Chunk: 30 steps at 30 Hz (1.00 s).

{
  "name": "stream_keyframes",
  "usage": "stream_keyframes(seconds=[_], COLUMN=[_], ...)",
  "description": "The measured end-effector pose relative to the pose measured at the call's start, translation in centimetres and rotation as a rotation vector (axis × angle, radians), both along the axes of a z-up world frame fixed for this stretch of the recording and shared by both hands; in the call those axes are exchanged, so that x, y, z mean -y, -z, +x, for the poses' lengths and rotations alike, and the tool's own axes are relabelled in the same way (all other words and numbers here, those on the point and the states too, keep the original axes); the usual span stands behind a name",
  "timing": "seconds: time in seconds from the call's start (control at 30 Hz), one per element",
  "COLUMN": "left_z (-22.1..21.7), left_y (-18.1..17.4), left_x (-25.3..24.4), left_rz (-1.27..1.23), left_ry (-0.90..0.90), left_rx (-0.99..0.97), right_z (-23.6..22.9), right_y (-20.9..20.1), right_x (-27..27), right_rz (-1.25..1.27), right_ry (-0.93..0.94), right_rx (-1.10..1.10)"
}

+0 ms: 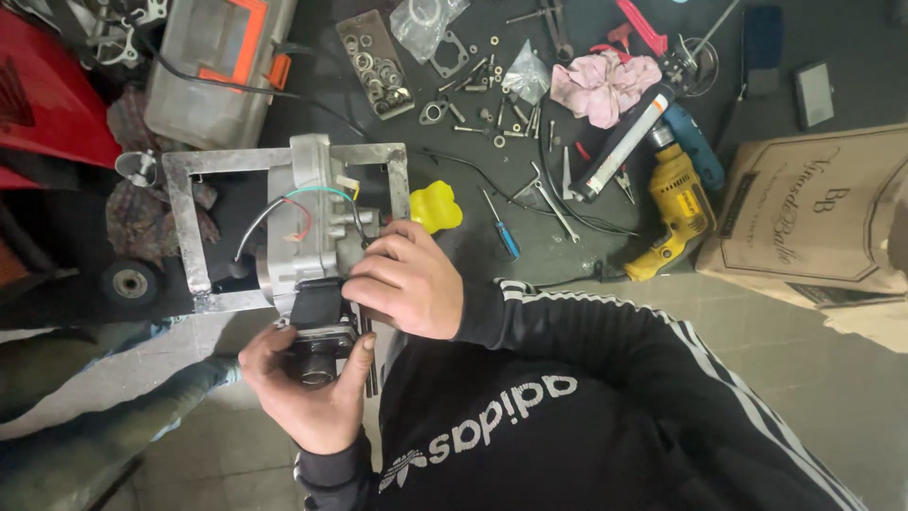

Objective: The person cleans a small mechanical component with a cloth and then proceeds to assemble it with other parts on a workbench. They attach a black component to a silver housing and use a wrench to tighten bolts, securing the assembly.

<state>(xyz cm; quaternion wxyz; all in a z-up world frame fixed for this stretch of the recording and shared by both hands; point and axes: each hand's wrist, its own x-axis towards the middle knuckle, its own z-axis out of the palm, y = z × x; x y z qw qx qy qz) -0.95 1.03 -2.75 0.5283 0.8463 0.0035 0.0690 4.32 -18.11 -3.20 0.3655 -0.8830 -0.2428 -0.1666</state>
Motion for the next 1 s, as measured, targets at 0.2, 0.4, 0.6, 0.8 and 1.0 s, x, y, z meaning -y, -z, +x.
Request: stream_keyframes(seconds=[0.2,0.4,0.6,0.8,1.0], left_z=[0.03,-0.05,-0.11,-0.04,-0.10], left_y=[0.00,0.05,0.35,0.35,0.52], left_x=[0.00,0.12,-0.18,-0.10,-0.18], left_rz=[-0.013,-0.094,-0.001,0.001,-0.080], left_ry=[-0.004,-0.020,0.000,-0.015,-0.007], left_rx=[-0.011,-0.055,-0.001,-0.010,-0.020], right_z=[0.06,-0.02,-0.12,-0.16,-0.12], right_y=[-0.11,-0.31,0.17,0.33,0.58], right_x=[0.05,-0.06,0.01,0.04,0.08], right_rz=[-0.029,-0.038,-0.032,-0.029,-0.034], right_ry=[0.031,0.009,0.016,0.009,0.010], right_rx=[0.039,0.022,0.030,0.035,0.050])
